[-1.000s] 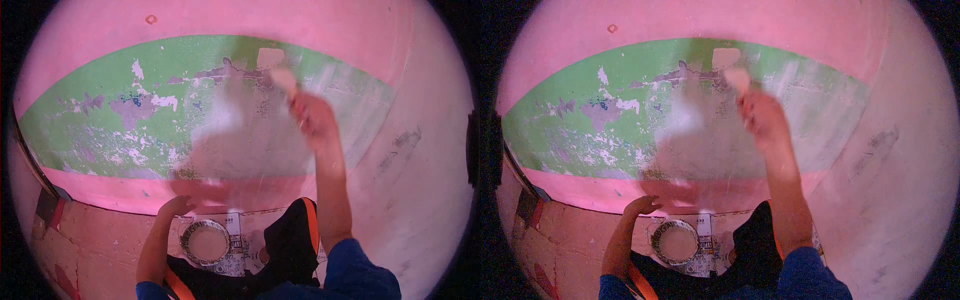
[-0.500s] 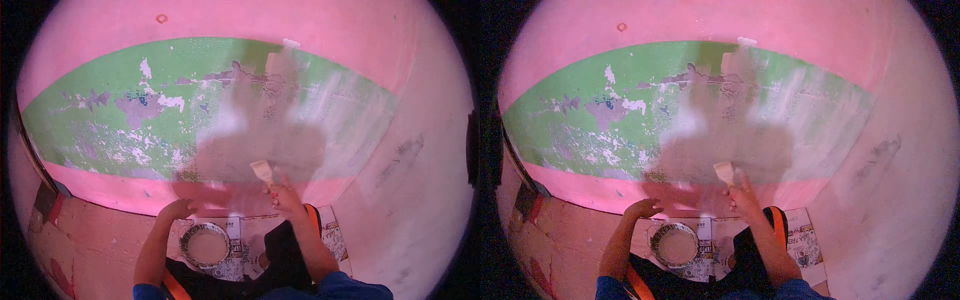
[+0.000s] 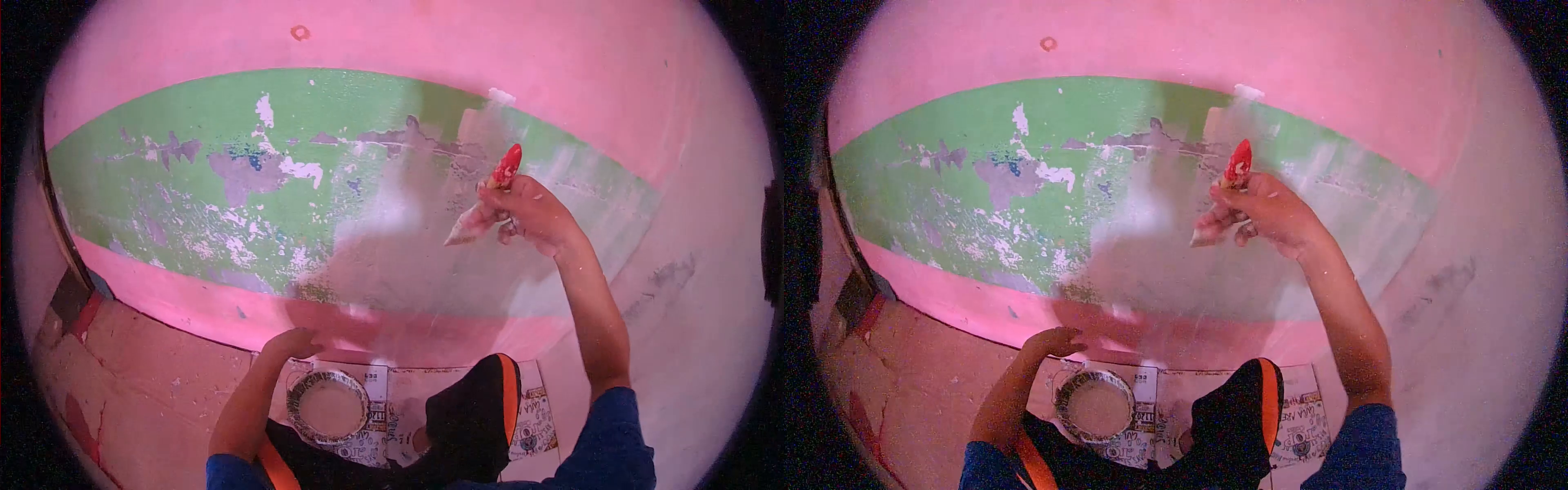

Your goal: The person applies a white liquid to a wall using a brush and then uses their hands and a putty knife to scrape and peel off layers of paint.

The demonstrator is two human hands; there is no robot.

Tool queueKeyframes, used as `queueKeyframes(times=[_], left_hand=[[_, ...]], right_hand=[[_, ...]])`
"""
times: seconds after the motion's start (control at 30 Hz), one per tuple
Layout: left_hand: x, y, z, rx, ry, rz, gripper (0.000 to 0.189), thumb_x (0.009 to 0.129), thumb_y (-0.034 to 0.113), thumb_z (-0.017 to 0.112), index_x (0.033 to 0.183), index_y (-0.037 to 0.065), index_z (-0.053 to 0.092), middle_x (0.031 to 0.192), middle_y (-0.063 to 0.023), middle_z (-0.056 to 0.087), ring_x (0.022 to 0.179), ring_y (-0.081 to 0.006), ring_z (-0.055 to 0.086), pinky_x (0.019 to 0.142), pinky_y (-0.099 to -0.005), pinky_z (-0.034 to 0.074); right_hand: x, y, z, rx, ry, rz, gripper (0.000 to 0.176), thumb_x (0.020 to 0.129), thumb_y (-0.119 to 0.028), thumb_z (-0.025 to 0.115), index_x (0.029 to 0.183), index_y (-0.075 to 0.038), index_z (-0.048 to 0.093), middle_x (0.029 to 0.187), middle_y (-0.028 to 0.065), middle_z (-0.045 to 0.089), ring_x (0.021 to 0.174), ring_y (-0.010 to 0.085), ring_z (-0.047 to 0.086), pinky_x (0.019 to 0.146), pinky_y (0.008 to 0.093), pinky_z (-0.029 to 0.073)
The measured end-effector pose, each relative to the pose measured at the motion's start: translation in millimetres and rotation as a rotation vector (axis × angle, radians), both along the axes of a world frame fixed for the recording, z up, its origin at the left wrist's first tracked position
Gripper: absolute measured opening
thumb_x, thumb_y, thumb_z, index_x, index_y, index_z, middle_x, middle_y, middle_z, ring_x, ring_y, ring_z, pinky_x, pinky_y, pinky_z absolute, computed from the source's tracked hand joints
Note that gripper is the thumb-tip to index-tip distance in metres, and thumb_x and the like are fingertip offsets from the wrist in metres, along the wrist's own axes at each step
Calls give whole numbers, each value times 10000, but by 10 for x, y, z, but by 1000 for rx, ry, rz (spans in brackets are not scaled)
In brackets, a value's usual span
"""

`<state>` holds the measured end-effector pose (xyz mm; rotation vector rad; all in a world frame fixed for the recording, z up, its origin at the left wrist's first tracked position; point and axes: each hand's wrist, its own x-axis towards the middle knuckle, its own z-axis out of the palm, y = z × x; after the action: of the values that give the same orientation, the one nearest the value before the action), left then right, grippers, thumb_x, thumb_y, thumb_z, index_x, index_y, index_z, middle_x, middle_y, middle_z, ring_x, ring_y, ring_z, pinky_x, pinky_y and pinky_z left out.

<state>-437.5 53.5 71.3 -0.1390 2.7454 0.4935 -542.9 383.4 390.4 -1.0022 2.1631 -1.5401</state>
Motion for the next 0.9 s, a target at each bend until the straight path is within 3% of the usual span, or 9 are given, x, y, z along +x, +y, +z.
queueKeyframes(times=[0.17,0.2,0.27,0.37,0.47,0.5,0.6,0.77,0.9], left_hand=[[-291,-202,-609,-68,82,-267,438,828,390,397,1138,88,465,1144,-163,468,1044,-335,437,916,-407,314],[-513,-336,-1169,150,528,-417,325,780,341,477,883,62,606,878,-187,575,796,-329,537,769,-413,406],[-576,-280,-1031,-27,222,-370,389,819,335,419,1046,40,529,1072,-184,509,999,-321,469,889,-403,338],[-504,-93,-664,-34,267,-170,371,825,312,401,1001,16,538,1056,-211,506,978,-333,480,867,-423,348],[-319,153,73,-321,-113,-556,404,819,325,407,1037,3,514,1081,-221,488,1007,-337,466,878,-422,342],[23,330,643,-239,-90,-308,425,816,334,413,1066,-1,495,1098,-223,478,1023,-340,454,885,-420,338],[40,159,74,34,281,10,481,814,352,426,1133,-7,446,1123,-228,460,1042,-352,439,888,-419,336],[-128,-125,-132,0,61,-181,476,824,367,425,1126,0,451,1121,-217,465,1030,-340,448,903,-406,322],[-121,-212,-504,65,232,-117,384,798,334,457,1059,62,525,1076,-162,510,1014,-316,458,894,-403,325]], right_hand=[[-139,-148,-19,205,802,-23,363,748,-308,583,823,28,470,671,85,457,677,180,463,666,318,400],[25,-179,104,464,790,-94,361,716,-282,613,851,17,464,686,128,482,708,195,493,695,314,405],[-225,-20,-62,378,1149,-73,358,671,-226,667,899,-29,473,754,88,463,718,201,497,680,300,414],[113,-118,-39,140,460,-162,292,635,-140,693,796,-42,471,811,73,466,747,167,487,665,296,413],[-138,-51,-260,-70,745,-74,264,647,-101,652,781,-57,429,799,55,446,720,140,465,676,286,409],[-31,-85,-214,-89,731,-62,264,647,-101,652,781,-57,429,799,55,446,720,140,465,676,286,409],[233,-89,-118,124,578,-107,226,621,-87,654,747,-48,471,772,60,482,723,169,478,691,310,395],[-155,-82,-254,493,1039,129,106,633,-81,612,702,-43,541,765,96,538,734,279,478,771,364,341],[-558,-43,174,9,1732,-105,120,702,-73,600,801,-12,570,820,123,587,777,282,556,726,373,424]])
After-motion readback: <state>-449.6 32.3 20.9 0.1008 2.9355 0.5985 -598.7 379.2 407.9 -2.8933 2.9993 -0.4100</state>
